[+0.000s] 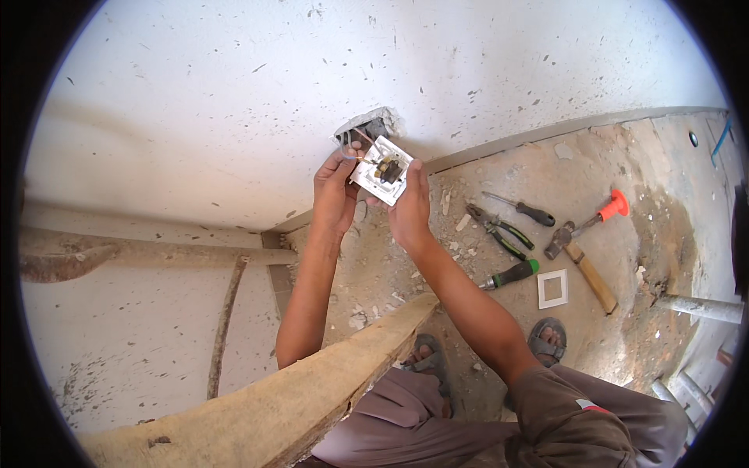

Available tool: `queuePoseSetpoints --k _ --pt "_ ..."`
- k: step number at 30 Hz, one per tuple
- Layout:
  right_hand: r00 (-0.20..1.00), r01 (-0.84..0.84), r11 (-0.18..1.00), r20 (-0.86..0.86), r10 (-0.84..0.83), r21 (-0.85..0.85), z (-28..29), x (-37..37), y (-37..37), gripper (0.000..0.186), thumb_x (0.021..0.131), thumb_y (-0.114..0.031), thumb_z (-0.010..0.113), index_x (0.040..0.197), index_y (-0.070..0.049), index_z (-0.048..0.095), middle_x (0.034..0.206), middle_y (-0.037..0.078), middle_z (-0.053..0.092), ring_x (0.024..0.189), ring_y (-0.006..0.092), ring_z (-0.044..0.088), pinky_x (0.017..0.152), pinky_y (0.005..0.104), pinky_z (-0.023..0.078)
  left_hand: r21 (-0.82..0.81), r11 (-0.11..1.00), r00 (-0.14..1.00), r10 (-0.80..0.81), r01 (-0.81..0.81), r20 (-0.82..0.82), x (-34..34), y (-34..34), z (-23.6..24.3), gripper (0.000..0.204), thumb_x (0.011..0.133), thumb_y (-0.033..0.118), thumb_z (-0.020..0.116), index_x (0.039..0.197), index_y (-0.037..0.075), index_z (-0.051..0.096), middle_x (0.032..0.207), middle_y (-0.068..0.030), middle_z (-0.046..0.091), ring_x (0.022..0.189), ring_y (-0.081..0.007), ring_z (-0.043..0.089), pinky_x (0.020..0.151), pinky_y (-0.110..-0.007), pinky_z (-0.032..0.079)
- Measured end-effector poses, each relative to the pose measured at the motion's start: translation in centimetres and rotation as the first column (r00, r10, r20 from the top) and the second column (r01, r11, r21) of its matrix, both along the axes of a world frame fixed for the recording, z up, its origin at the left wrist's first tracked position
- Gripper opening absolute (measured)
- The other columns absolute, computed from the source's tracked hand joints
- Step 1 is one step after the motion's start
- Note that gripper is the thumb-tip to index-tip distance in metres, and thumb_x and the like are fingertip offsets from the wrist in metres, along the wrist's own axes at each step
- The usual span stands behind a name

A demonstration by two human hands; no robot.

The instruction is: The person installs an electrical outlet by connecting wires to the back of the socket unit using a screwdriver and then pushing the assembly into the wall-mounted box.

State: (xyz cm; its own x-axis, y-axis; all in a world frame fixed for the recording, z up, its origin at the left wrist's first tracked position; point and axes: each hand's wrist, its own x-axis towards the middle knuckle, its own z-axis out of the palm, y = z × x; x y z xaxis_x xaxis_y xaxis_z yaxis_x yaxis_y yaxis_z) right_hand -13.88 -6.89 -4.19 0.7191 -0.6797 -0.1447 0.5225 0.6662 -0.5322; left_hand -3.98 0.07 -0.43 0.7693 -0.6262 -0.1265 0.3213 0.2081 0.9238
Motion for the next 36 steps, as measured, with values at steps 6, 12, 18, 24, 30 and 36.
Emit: queuePoseSetpoints --k 6,12,18,24,30,36 --pt "0.976 -0.201 0.892 0.156 0.149 0.406 -2.5 2.3 -2.5 0.033 0.106 -0.036 0.035 0.112 -0.01 0.056 0.094 0.003 0.066 0.066 0.0102 0.061 0.038 0.0221 0.033 -0.037 0.996 0.993 -0.081 0.078 -0.081 0.7 0.8 0.5 0.024 0.096 0.015 0.061 0.118 0.005 0.062 0.097 0.0036 0.063 0.083 -0.0095 0.052 0.075 -0.026 0.046" --pt "0.871 -0.446 0.838 0.367 0.326 0.314 -6.8 3.4 -3.2 0.033 0.106 -0.035 0.038 0.105 -0.009 0.058 0.08 0.002 0.063 0.048 0.0087 0.05 0.033 0.0186 0.029 -0.089 0.99 0.98 -0.122 0.109 -0.156 0.5 0.4 0.4 0.024 0.096 0.017 0.063 0.119 0.008 0.06 0.099 0.0041 0.062 0.08 -0.0081 0.05 0.071 -0.024 0.045" --pt "0.774 -0.566 0.795 0.472 0.422 0.218 -6.2 3.5 -3.6 0.041 0.106 -0.034 0.036 0.121 -0.002 0.057 0.089 0.009 0.068 0.053 0.0114 0.056 0.033 0.0179 0.032 -0.128 0.99 0.981 -0.082 0.06 -0.176 0.2 0.2 -0.5 0.015 0.096 0.009 0.061 0.11 0.011 0.066 0.101 0.003 0.067 0.08 -0.007 0.051 0.069 -0.023 0.043" --pt "0.932 -0.361 0.928 0.075 0.355 0.092 -3.8 2.4 -4.0 0.04 0.107 -0.038 0.036 0.114 -0.007 0.06 0.078 0.0 0.064 0.046 0.0055 0.047 0.034 0.0178 0.03 -0.118 0.993 0.995 -0.023 0.011 -0.096 -0.4 -0.5 -0.8 0.013 0.097 0.008 0.061 0.109 0.009 0.067 0.102 0.0005 0.068 0.081 -0.0075 0.056 0.07 -0.024 0.048" --pt "0.982 -0.085 0.991 -0.18 0.065 -0.106 -2.9 1.9 -3.9 0.039 0.107 -0.037 0.04 0.105 -0.003 0.06 0.08 0.003 0.065 0.057 0.009 0.058 0.043 0.0236 0.041 -0.075 0.996 0.999 0.047 -0.049 -0.018 -1.0 -0.8 -0.4 0.013 0.097 0.008 0.061 0.109 0.005 0.066 0.1 -0.0048 0.069 0.086 -0.0109 0.065 0.077 -0.027 0.056" --pt "0.883 0.103 0.819 -0.328 -0.337 -0.565 -0.9 1.3 -3.2 0.036 0.106 -0.026 0.043 0.089 0.003 0.057 0.072 0.008 0.061 0.068 0.0122 0.057 0.062 0.0322 0.046 -0.042 0.998 0.997 0.039 -0.036 0.061 -0.5 -0.3 -0.2 0.014 0.097 0.009 0.062 0.11 0.004 0.066 0.097 -0.0036 0.069 0.085 -0.0097 0.064 0.077 -0.027 0.054"
